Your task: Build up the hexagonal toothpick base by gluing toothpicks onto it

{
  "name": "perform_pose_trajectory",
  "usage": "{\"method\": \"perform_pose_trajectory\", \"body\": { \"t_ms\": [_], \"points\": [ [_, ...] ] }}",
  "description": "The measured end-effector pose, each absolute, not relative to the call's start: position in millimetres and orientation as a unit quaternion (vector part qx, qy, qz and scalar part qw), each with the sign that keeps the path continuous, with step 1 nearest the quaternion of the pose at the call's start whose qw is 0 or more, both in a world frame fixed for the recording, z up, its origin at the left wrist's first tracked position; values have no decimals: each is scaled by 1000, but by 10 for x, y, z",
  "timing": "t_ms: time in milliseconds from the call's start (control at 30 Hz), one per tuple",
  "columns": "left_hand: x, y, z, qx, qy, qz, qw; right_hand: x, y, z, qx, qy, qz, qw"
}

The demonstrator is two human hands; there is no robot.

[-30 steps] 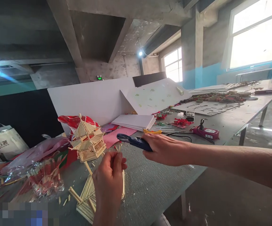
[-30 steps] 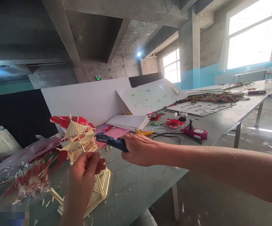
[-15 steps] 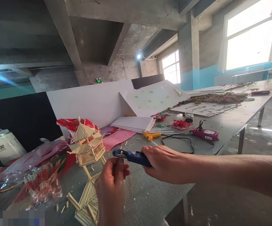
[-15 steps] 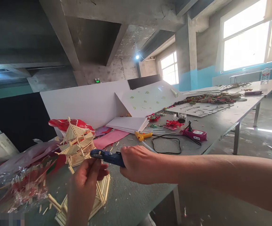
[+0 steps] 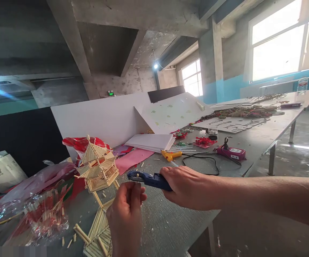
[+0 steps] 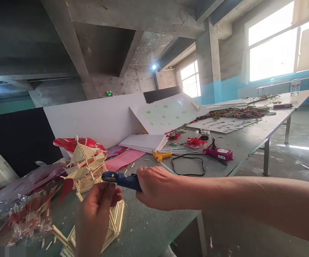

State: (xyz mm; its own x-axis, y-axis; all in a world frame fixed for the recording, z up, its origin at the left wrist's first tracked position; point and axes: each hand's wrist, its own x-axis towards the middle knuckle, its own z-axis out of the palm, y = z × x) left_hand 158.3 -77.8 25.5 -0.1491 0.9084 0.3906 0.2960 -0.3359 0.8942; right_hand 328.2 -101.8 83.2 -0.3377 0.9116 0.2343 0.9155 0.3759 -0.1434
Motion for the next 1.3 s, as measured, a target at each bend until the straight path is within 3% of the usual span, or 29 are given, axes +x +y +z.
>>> {"method": "perform_pose_trajectory", "body": {
  "t_ms": [1300],
  "points": [
    [1608,-488,407,642,523,556,64,3198,-700,947,-573,-798,-81,167]
  ]
}}
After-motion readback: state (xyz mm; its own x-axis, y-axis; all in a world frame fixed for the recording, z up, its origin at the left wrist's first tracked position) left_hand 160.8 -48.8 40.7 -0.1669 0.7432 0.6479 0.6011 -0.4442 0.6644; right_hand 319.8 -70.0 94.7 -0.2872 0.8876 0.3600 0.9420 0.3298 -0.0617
